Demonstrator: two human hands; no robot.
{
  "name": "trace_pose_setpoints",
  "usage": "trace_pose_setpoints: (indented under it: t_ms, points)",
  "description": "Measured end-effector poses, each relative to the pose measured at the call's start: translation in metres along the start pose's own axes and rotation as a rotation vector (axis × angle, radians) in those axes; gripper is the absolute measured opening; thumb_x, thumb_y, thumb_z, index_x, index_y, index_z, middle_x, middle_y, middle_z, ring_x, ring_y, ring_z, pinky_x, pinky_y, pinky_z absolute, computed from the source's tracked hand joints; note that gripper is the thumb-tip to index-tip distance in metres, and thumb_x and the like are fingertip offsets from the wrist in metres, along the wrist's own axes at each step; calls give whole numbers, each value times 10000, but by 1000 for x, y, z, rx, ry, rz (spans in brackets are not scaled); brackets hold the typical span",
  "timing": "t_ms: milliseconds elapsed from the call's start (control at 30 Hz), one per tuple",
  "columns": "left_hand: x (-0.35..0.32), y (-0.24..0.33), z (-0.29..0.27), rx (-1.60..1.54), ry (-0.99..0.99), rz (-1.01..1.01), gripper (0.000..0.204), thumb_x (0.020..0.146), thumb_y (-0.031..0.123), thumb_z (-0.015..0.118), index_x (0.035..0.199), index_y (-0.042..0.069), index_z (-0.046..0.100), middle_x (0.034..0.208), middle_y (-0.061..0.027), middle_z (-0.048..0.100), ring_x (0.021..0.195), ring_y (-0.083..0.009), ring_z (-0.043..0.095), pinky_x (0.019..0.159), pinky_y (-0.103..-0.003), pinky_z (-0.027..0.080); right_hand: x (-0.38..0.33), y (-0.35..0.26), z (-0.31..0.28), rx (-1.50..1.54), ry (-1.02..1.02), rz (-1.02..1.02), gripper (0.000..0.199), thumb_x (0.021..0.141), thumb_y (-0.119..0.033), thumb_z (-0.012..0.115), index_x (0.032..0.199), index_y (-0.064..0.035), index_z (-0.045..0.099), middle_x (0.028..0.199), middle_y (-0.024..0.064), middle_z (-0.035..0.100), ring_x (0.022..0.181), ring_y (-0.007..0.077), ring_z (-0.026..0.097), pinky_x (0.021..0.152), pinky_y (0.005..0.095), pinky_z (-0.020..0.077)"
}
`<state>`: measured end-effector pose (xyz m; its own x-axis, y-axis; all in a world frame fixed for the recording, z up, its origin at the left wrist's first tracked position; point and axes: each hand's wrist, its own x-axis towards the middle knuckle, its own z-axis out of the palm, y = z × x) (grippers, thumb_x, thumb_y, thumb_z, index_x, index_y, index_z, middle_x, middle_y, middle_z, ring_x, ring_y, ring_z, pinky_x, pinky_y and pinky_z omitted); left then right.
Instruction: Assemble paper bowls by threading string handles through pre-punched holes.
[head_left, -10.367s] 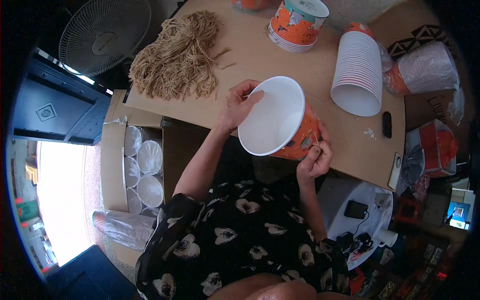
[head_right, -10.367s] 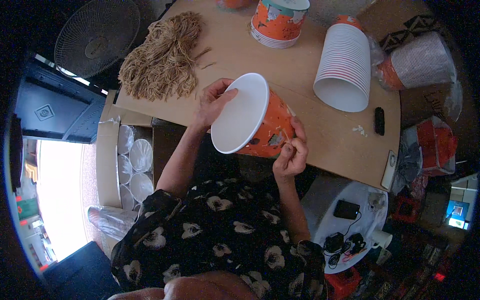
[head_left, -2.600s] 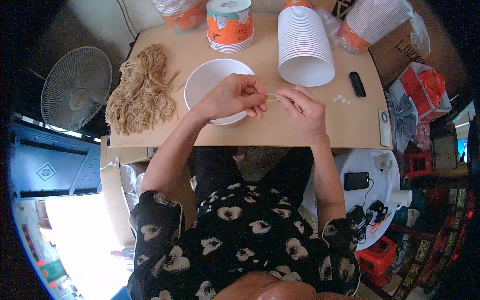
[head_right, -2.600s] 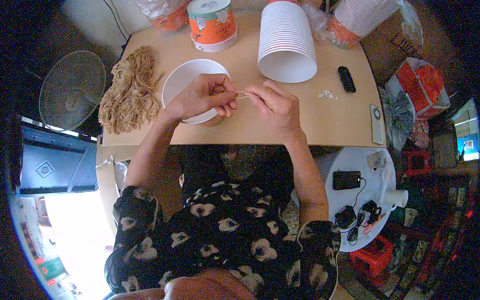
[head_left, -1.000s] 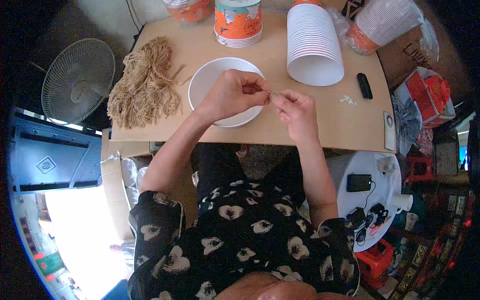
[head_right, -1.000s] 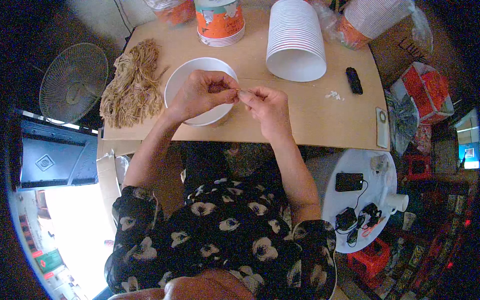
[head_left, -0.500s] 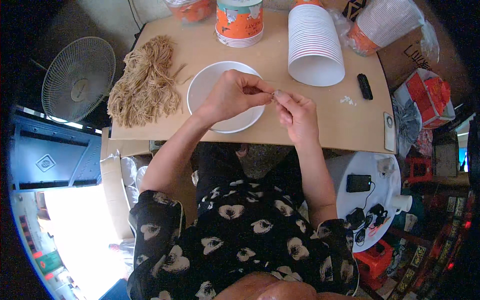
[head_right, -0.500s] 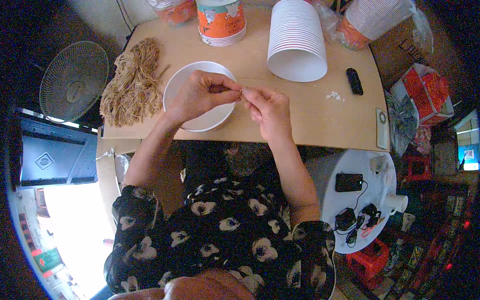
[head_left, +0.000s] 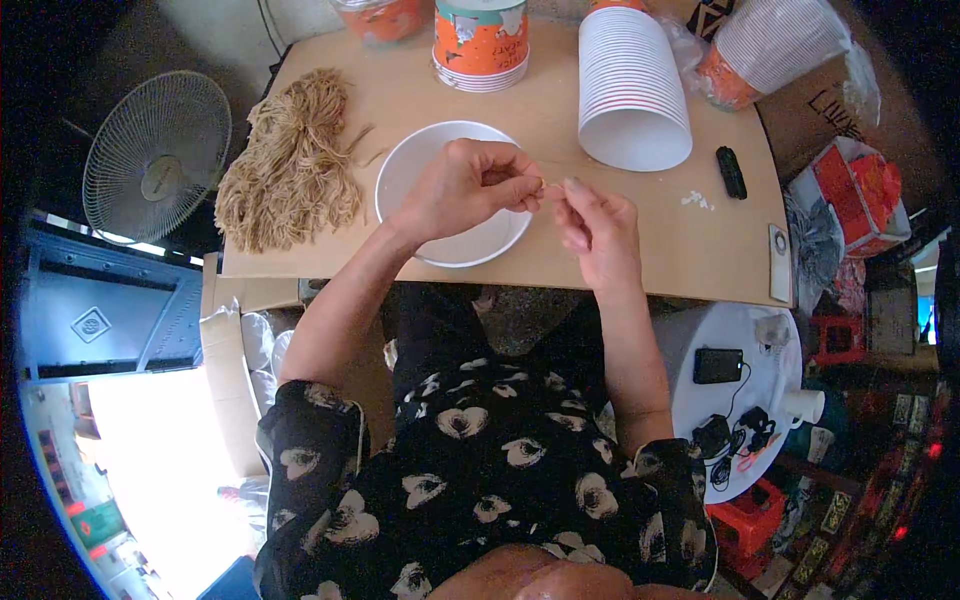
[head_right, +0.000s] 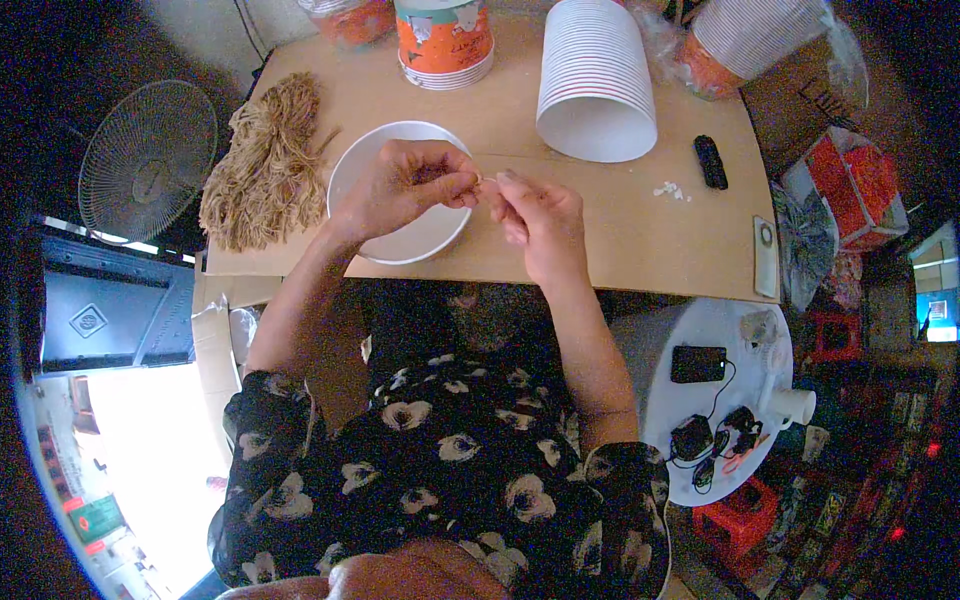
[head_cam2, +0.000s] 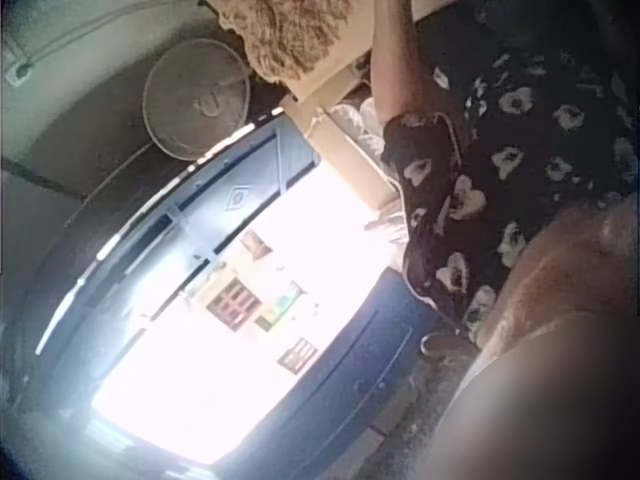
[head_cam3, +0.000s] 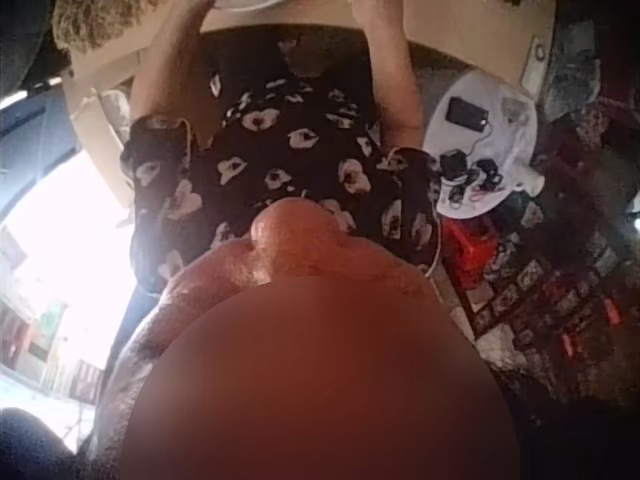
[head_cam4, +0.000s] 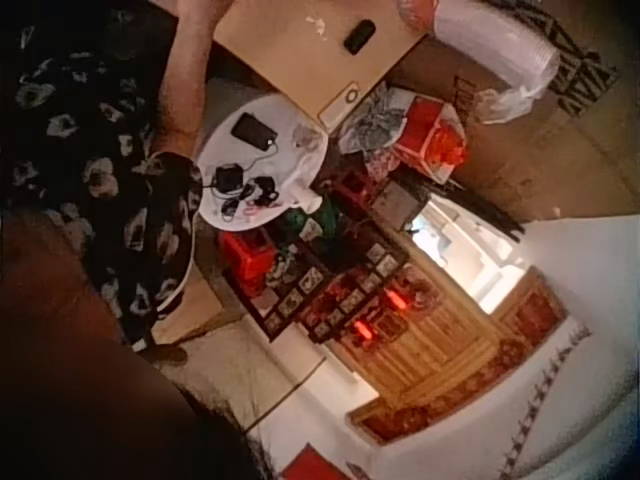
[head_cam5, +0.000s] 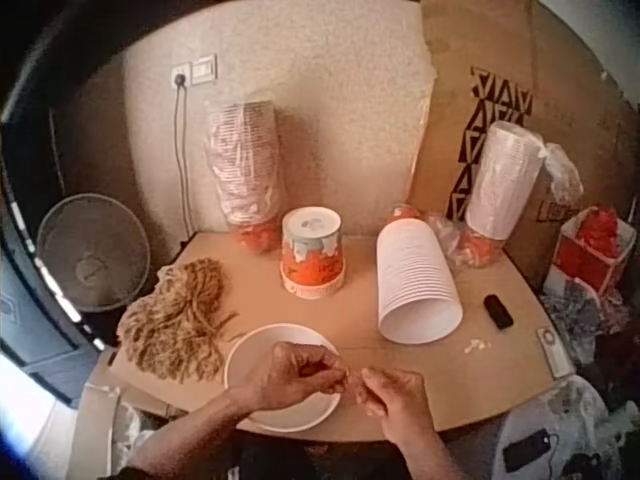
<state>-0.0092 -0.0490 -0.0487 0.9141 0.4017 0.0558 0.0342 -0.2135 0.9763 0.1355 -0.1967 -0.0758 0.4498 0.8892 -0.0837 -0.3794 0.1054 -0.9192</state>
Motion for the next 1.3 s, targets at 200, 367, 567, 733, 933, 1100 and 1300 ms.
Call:
trace_pose_setpoints:
  t_ms: [200, 367, 567, 733, 933, 1100, 1300]
  points:
    - [1, 1, -1, -105, -36, 28, 177, 971, 93, 619, 1070, -53, 636, 935, -81, 704, 846, -140, 688, 793, -271, 581, 12, 2, -6, -18, -10, -113, 229, 906, -170, 673, 1002, 38, 656, 716, 10, 592, 527, 23, 424, 464, 184, 303]
    - [0, 3, 1, -135, -50, 26, 180, 951, 72, 640, 1081, -52, 633, 951, -81, 703, 871, -141, 690, 802, -274, 581, 12, 5, -2, -53, -82, -53, 222, 899, -142, 686, 1057, 11, 660, 783, -4, 625, 560, 9, 438, 482, 170, 314]
    - [-1, 5, 2, -103, -15, 24, 164, 937, 63, 655, 1052, -51, 632, 927, -86, 702, 871, -150, 701, 797, -273, 584, 12, 7, -4, -141, -78, -88, 177, 905, -137, 690, 1040, -23, 676, 801, -22, 654, 570, -9, 442, 478, 161, 302]
    - [1, 4, 2, -56, -8, 32, 144, 939, 67, 653, 1017, -50, 624, 890, -86, 701, 849, -151, 707, 784, -270, 586, 11, 6, -4, -244, -76, -154, 130, 914, -138, 684, 990, -34, 669, 788, -33, 648, 566, -13, 434, 464, 166, 291]
    - [1, 5, 3, -1, -37, 27, 136, 961, 78, 626, 1001, -50, 607, 883, -88, 696, 848, -144, 698, 773, -273, 586, 13, 7, -8, -204, -100, -136, 111, 917, -134, 672, 957, -32, 656, 750, -30, 609, 549, 5, 416, 474, 175, 302]
    - [2, -3, 2, -97, -52, 37, 136, 978, 94, 605, 1015, -37, 599, 898, -79, 689, 859, -137, 683, 784, -265, 574, 10, 9, -7, -3, -92, -48, 111, 918, -145, 656, 928, -37, 629, 719, -12, 568, 525, 30, 405, 481, 190, 313]
    - [2, -3, 2, -116, -50, 18, 130, 978, 88, 604, 1015, -36, 599, 900, -80, 687, 846, -129, 670, 800, -267, 569, 8, 8, -6, 106, -80, 19, 169, 922, -207, 661, 943, -42, 629, 709, -2, 565, 509, 29, 400, 469, 187, 299]
